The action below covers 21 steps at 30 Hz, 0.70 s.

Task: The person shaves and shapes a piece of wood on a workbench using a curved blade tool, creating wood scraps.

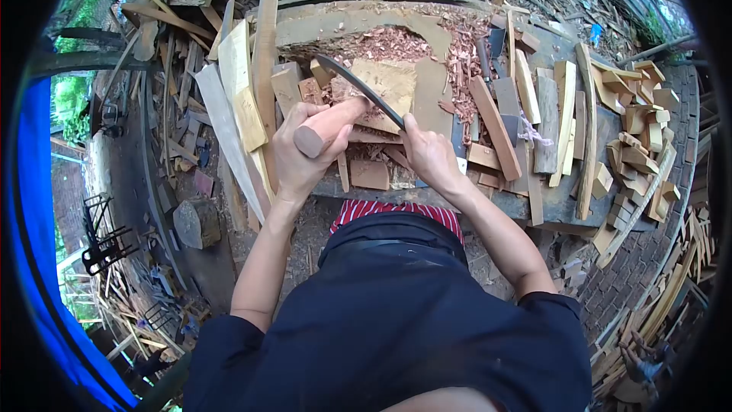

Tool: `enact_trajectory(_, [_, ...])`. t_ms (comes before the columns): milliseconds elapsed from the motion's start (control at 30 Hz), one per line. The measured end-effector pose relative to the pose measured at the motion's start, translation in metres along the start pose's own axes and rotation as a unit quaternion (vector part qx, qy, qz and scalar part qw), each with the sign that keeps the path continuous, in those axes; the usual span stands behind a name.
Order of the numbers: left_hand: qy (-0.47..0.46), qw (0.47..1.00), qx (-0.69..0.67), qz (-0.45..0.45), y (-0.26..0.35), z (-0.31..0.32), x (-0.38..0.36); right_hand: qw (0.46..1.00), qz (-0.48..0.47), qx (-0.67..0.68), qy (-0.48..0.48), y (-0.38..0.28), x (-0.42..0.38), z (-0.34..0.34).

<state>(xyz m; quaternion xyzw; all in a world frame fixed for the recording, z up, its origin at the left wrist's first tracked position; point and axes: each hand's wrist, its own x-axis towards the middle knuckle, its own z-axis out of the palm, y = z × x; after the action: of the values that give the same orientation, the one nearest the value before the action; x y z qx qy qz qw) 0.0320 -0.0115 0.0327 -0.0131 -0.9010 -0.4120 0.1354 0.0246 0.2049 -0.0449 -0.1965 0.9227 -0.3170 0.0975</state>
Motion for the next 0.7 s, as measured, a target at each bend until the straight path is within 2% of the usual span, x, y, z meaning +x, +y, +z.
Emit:
enact_trajectory(67, [-0.006, 1.000, 0.005, -0.022, 0.006, 0.003, -0.002, 0.997, -0.033, 0.037, 0.062, -0.017, -0.005, -0.015])
enact_trajectory(100, [-0.013, 0.999, 0.000, -0.031, 0.008, 0.007, -0.004, 0.998, -0.025, 0.037, 0.053, -0.025, -0.008, -0.021])
enact_trajectory(167, [-0.001, 0.999, 0.023, -0.029, 0.010, 0.005, 0.002, 0.987, -0.042, 0.084, 0.134, -0.039, -0.002, -0.029])
enact_trajectory(200, [0.004, 1.000, 0.028, -0.013, 0.012, 0.005, 0.003, 0.994, -0.011, 0.072, 0.076, -0.028, -0.002, -0.014])
enact_trajectory(233, [0.008, 1.000, 0.028, -0.006, 0.009, 0.004, 0.002, 0.994, -0.015, 0.070, 0.083, -0.009, -0.002, 0.006])
enact_trajectory(267, [0.015, 1.000, 0.013, -0.019, 0.003, 0.004, -0.002, 0.999, 0.018, 0.025, 0.034, 0.013, -0.001, 0.026])
enact_trajectory(333, [0.015, 0.999, -0.001, -0.052, 0.006, 0.000, -0.002, 0.997, 0.068, -0.025, -0.038, 0.023, 0.003, 0.015])
enact_trajectory(367, [0.012, 0.999, -0.001, -0.050, 0.004, 0.001, 0.002, 0.997, 0.071, -0.023, -0.037, 0.027, 0.006, 0.013])
enact_trajectory(467, [0.011, 0.999, 0.007, -0.049, 0.016, 0.003, 0.000, 0.993, -0.020, 0.061, 0.101, -0.007, -0.005, -0.022])
enact_trajectory(567, [0.012, 0.998, 0.030, -0.049, 0.011, 0.006, 0.001, 0.991, -0.001, 0.079, 0.107, -0.026, -0.008, -0.029])
enact_trajectory(600, [0.015, 0.998, 0.029, -0.044, 0.008, 0.006, -0.001, 0.997, 0.005, 0.061, 0.055, -0.015, -0.007, -0.007])
enact_trajectory(633, [0.020, 0.999, 0.001, -0.043, 0.005, 0.008, -0.003, 1.000, 0.011, -0.017, -0.002, 0.000, -0.007, 0.015])
enact_trajectory(700, [0.031, 0.999, -0.024, -0.030, 0.004, 0.009, 0.007, 0.999, -0.015, -0.012, 0.047, 0.012, 0.000, 0.024])
